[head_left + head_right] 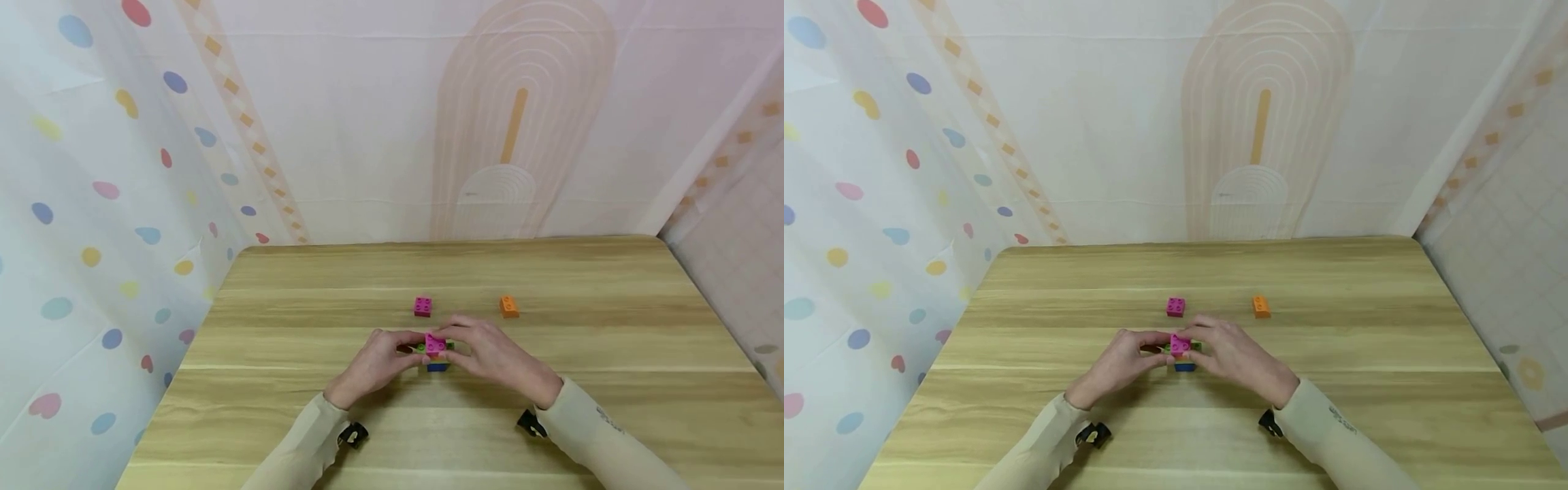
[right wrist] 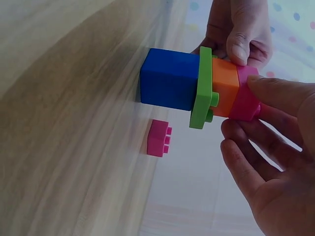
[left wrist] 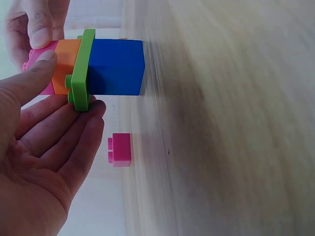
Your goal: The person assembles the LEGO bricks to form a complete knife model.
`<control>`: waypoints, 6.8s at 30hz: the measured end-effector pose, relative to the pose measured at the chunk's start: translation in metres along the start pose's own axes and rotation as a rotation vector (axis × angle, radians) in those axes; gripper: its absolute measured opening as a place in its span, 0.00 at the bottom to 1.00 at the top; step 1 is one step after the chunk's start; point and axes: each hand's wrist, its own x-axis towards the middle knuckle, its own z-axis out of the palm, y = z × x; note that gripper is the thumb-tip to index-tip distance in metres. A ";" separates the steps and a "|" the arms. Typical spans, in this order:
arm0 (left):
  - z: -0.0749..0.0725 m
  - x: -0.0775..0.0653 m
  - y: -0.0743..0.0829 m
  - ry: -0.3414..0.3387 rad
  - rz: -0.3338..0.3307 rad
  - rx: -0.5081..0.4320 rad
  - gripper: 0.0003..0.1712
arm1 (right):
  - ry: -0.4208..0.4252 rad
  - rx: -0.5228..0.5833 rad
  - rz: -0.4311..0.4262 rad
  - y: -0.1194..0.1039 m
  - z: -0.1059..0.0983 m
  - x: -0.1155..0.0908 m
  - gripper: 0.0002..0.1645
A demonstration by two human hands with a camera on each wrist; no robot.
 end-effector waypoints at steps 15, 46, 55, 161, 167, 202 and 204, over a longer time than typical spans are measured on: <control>0.001 0.000 0.000 0.014 0.004 -0.010 0.19 | 0.022 -0.023 -0.002 0.000 0.003 0.000 0.18; -0.001 -0.003 -0.001 0.094 0.077 -0.017 0.18 | 0.028 0.180 0.222 0.002 -0.004 -0.002 0.27; -0.002 -0.004 0.002 0.085 0.064 -0.027 0.17 | 0.090 0.158 0.201 0.018 -0.015 0.009 0.22; -0.003 -0.003 0.005 0.078 0.062 -0.041 0.13 | -0.030 0.065 0.232 0.041 -0.022 0.036 0.23; -0.003 -0.003 0.004 0.075 0.063 -0.043 0.13 | -0.025 0.092 0.242 0.034 -0.026 0.029 0.23; -0.001 -0.002 0.003 0.073 0.069 -0.044 0.14 | 0.067 0.061 0.090 0.008 -0.031 0.008 0.21; -0.001 -0.002 0.003 0.070 0.064 -0.043 0.14 | 0.069 0.064 0.084 0.007 -0.029 0.007 0.21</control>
